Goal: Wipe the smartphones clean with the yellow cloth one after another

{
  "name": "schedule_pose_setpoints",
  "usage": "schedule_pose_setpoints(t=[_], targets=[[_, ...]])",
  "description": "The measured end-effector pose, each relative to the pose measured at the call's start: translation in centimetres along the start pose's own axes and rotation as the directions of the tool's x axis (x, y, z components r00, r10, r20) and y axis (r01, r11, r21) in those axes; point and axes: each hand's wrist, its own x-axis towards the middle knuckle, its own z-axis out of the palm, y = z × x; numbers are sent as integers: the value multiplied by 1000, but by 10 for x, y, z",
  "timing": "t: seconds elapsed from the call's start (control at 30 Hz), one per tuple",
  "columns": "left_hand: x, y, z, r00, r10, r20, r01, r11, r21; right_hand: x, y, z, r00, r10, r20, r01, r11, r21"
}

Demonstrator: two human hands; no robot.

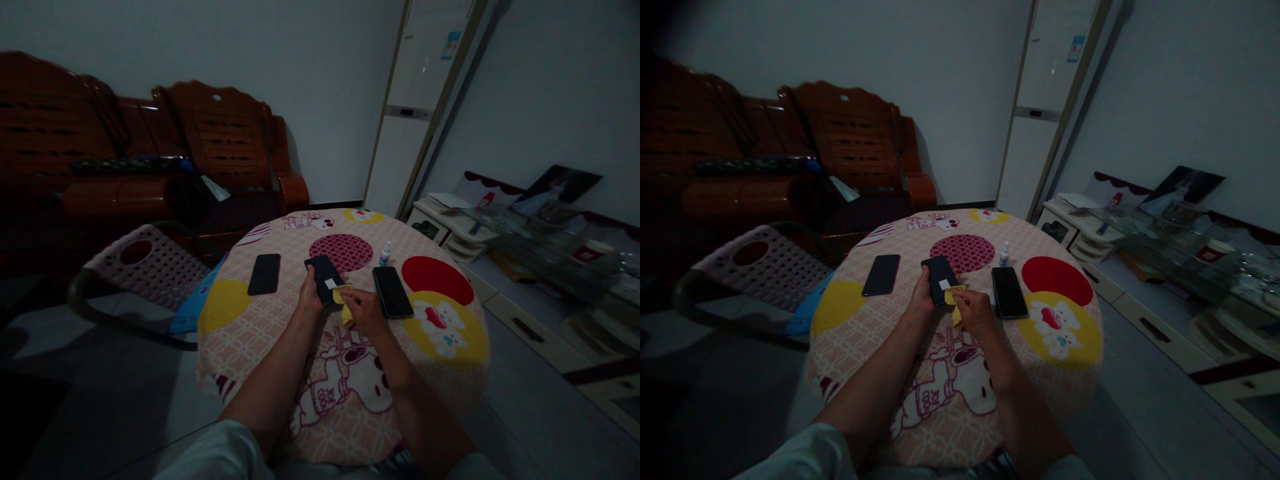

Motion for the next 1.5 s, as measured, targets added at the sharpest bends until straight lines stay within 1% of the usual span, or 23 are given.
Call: schedule_pose_setpoints(t=[0.07, 0.13, 0.27, 0.37, 0.53, 0.63, 0.7, 0.77, 0.83, 0.97, 1.07, 1.17, 1.23, 1.3, 1.37, 1.5], targets=[[0, 1, -1, 1000, -6, 24, 6, 1000, -12, -1, -2, 2, 1000, -5, 5, 5, 1000, -8], [-1, 1, -1, 999, -10, 39, 11, 1000, -12, -4, -6, 7, 999, -22, 37, 22, 1000, -17], [-4, -1, 1, 999, -50, 14, 50, 999, 21, -9, -13, 17, 980, -106, 171, 110, 994, -14], [-6, -3, 3, 998, -67, -4, 67, 997, 46, -9, -16, 18, 969, -123, 213, 138, 989, -54], [-2, -3, 4, 998, -66, -14, 66, 996, 66, -5, -12, 8, 985, -46, 165, 70, 987, -141], [-1, -3, 3, 999, -44, -4, 44, 996, 83, -2, -8, 2, 993, 18, 120, 2, 986, -168], [-2, -2, 2, 999, -36, -8, 37, 994, 103, -1, -6, 0, 994, 40, 99, -22, 984, -178], [-4, -1, 3, 999, -46, -20, 48, 991, 123, -1, -6, 0, 994, 29, 108, -8, 982, -188], [-6, 0, 4, 997, -68, -19, 70, 987, 145, -2, -7, 0, 989, -3, 146, 31, 980, -195], [-9, 1, 7, 995, -98, 24, 92, 979, 184, -3, -10, 0, 979, -44, 202, 86, 975, -206], [-11, 0, 9, 990, -136, 34, 127, 970, 207, -3, -10, 0, 981, -51, 188, 92, 972, -215], [-13, -5, 12, 976, -216, 31, 202, 949, 243, -1, -5, 0, 988, -54, 143, 83, 976, -204], [-14, -10, 13, 968, -247, 50, 227, 939, 258, 0, -2, -1, 993, -57, 107, 77, 979, -188], [-14, -14, 14, 964, -254, 83, 225, 939, 258, 1, -1, -1, 995, -58, 82, 72, 982, -175], [-13, -15, 13, 964, -250, 91, 220, 941, 255, 0, -1, -1, 995, -55, 78, 68, 984, -164], [-11, -10, 9, 977, -211, 37, 195, 947, 256, -2, -7, 0, 985, -33, 167, 59, 987, -151]])
